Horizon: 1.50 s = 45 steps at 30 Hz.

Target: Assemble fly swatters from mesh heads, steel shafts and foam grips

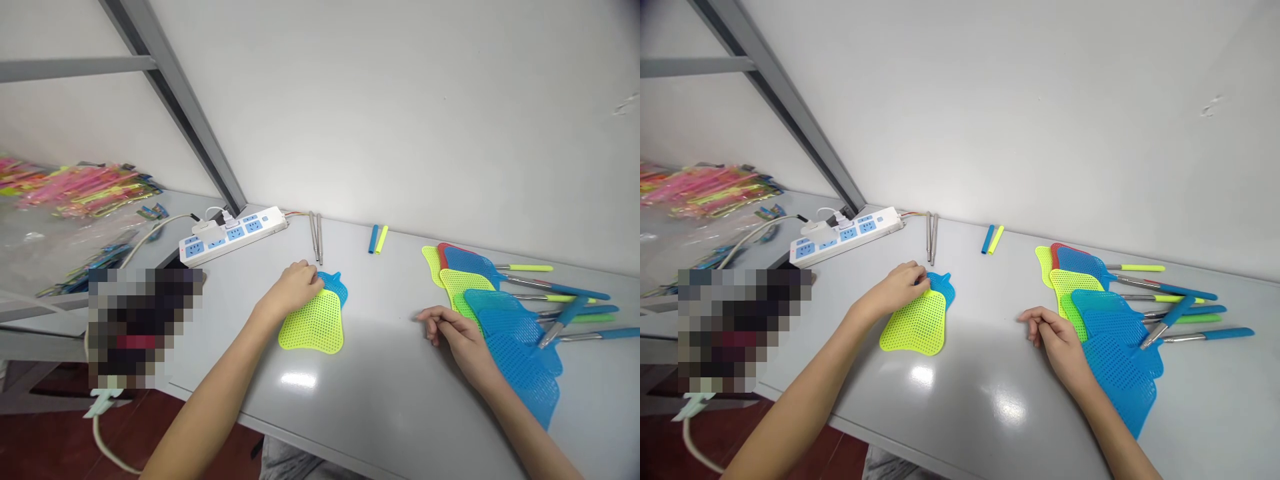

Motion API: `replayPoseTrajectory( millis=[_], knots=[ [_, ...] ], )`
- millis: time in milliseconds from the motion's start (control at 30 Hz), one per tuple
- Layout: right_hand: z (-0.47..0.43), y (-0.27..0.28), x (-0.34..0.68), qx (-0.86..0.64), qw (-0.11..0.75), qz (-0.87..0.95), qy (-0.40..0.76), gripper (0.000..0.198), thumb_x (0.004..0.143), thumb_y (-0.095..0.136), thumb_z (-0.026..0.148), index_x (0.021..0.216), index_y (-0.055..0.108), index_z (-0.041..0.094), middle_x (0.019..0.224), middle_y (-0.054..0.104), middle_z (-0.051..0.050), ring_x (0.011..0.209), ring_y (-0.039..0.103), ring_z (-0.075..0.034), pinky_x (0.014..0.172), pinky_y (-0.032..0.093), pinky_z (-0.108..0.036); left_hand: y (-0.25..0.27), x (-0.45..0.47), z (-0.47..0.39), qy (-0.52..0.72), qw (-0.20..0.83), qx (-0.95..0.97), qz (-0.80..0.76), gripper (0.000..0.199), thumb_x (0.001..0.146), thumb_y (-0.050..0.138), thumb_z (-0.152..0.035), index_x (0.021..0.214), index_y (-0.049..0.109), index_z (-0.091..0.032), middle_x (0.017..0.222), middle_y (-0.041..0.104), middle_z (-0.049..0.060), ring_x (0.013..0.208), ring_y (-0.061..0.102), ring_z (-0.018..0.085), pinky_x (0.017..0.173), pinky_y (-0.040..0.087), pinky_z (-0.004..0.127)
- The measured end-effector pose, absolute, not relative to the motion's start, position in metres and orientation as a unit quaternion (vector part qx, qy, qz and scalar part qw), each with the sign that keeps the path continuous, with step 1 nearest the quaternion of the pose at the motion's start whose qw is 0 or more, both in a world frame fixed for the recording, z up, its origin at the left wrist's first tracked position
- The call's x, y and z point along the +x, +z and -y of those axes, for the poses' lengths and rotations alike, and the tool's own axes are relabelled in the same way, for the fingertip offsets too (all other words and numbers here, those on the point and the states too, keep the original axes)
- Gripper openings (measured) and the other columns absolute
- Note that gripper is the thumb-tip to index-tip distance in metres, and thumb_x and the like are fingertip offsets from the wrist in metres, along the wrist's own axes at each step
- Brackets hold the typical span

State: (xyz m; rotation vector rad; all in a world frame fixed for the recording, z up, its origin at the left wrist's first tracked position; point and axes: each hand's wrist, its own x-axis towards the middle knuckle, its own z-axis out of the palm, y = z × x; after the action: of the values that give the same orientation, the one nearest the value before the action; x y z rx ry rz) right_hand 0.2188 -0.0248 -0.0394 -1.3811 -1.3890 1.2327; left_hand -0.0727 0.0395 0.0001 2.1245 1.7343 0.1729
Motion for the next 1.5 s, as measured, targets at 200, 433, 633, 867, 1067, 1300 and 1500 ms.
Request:
replayPoseTrajectory(
  millis=[200, 433, 633, 867, 1067, 1300, 1500],
  knots=[
    [0.0256, -0.0378, 0.2188, -0.549, 0.397, 0.555, 0.483, 0.022, 0.073, 0.041, 0.018, 0.076, 0.063, 0.017, 0.057, 0.047, 0.000, 0.051, 0.043, -0.012, 0.049, 0.035, -0.026, 0.0023, -0.0707, -0.0382, 0.055, 0.191, 0.761, -0.618, 0.028, 0.079, 0.032, -0.036, 0.065, 0.048, -0.018, 0.076, 0.050, 0.007, 0.075, 0.049, 0.021, 0.071, 0.038, 0.033],
    [0.0251, -0.0396, 0.2193, -0.545, 0.400, 0.557, 0.483, 0.022, 0.073, 0.040, 0.018, 0.075, 0.062, 0.018, 0.056, 0.047, 0.000, 0.051, 0.043, -0.013, 0.049, 0.035, -0.027, 0.0041, -0.0693, -0.0378, 0.057, 0.192, 0.756, -0.623, 0.030, 0.080, 0.033, -0.040, 0.067, 0.049, -0.018, 0.078, 0.051, 0.007, 0.076, 0.049, 0.021, 0.071, 0.038, 0.033],
    [0.0258, -0.0400, 0.2198, -0.545, 0.398, 0.560, 0.481, 0.022, 0.073, 0.040, 0.017, 0.076, 0.062, 0.018, 0.057, 0.047, 0.000, 0.052, 0.043, -0.013, 0.050, 0.035, -0.027, 0.0030, -0.0678, -0.0385, 0.051, 0.176, 0.764, -0.619, 0.032, 0.081, 0.032, -0.043, 0.069, 0.048, -0.018, 0.076, 0.051, 0.007, 0.074, 0.048, 0.021, 0.070, 0.037, 0.033],
    [0.0257, -0.0396, 0.2196, -0.544, 0.387, 0.564, 0.486, 0.024, 0.074, 0.038, 0.015, 0.077, 0.062, 0.017, 0.058, 0.046, 0.000, 0.052, 0.042, -0.012, 0.050, 0.034, -0.027, -0.0021, -0.0664, -0.0383, 0.064, 0.171, 0.774, -0.606, 0.033, 0.081, 0.031, -0.044, 0.067, 0.045, -0.018, 0.075, 0.050, 0.006, 0.073, 0.048, 0.020, 0.068, 0.037, 0.032],
    [0.0263, -0.0412, 0.2210, -0.546, 0.383, 0.567, 0.483, 0.024, 0.074, 0.038, 0.015, 0.077, 0.062, 0.018, 0.059, 0.046, 0.000, 0.053, 0.043, -0.012, 0.051, 0.034, -0.026, -0.0032, -0.0652, -0.0374, 0.070, 0.171, 0.777, -0.602, 0.033, 0.082, 0.031, -0.044, 0.067, 0.045, -0.019, 0.075, 0.051, 0.006, 0.073, 0.048, 0.020, 0.066, 0.036, 0.031],
    [0.0259, -0.0408, 0.2213, -0.546, 0.380, 0.566, 0.487, 0.024, 0.075, 0.038, 0.015, 0.078, 0.061, 0.017, 0.060, 0.046, 0.000, 0.053, 0.042, -0.012, 0.051, 0.034, -0.026, -0.0030, -0.0646, -0.0374, 0.065, 0.163, 0.778, -0.603, 0.032, 0.082, 0.031, -0.043, 0.066, 0.044, -0.018, 0.072, 0.049, 0.006, 0.071, 0.047, 0.020, 0.065, 0.037, 0.032],
    [0.0262, -0.0416, 0.2224, -0.548, 0.374, 0.568, 0.487, 0.025, 0.076, 0.037, 0.015, 0.078, 0.061, 0.018, 0.060, 0.046, 0.000, 0.054, 0.042, -0.012, 0.051, 0.034, -0.026, -0.0041, -0.0634, -0.0373, 0.065, 0.152, 0.784, -0.598, 0.031, 0.082, 0.031, -0.042, 0.066, 0.042, -0.018, 0.073, 0.049, 0.006, 0.070, 0.047, 0.020, 0.065, 0.037, 0.032]
  ],
)
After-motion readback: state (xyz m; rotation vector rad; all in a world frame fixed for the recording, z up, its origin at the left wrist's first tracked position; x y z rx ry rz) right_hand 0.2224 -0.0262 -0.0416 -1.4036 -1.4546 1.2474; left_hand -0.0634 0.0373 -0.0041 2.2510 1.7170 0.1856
